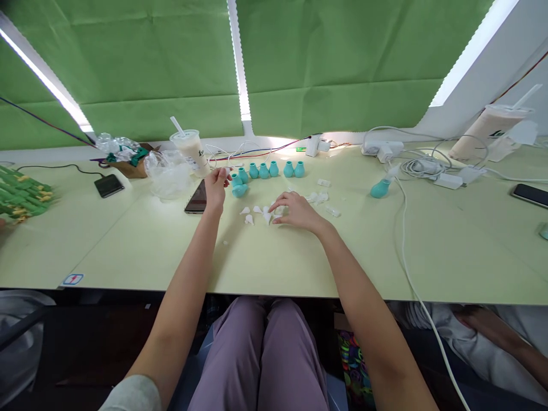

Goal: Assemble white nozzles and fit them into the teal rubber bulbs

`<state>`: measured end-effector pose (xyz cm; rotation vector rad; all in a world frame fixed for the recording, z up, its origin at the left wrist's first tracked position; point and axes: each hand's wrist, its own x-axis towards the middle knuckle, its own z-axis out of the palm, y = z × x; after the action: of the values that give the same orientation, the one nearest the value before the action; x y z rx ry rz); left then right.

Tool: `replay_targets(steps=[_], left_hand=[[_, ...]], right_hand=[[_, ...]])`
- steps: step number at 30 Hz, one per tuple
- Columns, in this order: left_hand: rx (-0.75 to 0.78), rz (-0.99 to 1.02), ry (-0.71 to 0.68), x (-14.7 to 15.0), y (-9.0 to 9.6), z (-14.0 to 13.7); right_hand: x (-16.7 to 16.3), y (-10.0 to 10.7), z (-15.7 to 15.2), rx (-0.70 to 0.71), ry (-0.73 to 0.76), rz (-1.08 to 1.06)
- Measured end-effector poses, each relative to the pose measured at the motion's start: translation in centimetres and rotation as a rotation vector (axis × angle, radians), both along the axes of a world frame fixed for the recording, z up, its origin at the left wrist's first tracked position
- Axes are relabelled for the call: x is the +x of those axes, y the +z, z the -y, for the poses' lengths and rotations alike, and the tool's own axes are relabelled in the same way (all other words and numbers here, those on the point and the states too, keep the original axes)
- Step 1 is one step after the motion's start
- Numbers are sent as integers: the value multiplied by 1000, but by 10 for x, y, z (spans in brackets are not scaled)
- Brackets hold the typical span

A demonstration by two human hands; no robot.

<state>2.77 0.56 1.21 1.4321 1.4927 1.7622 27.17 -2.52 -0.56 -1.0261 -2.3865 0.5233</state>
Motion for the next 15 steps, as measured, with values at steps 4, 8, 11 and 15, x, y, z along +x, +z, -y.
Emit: replay_targets(steps=[4, 8, 11, 15], left_hand=[[-23, -30, -31, -2, 0, 1], [-31, -90, -83, 2, 2, 4], [-46, -96, -104, 3, 2, 5], [-50, -90, -107, 4, 2, 5]], right_hand=[[-18, -6, 10, 165, -22, 32], [-44, -8, 28, 332, 62, 79], [-60, -11, 38, 397, 119, 109], [-71, -15, 45, 436, 228, 166]])
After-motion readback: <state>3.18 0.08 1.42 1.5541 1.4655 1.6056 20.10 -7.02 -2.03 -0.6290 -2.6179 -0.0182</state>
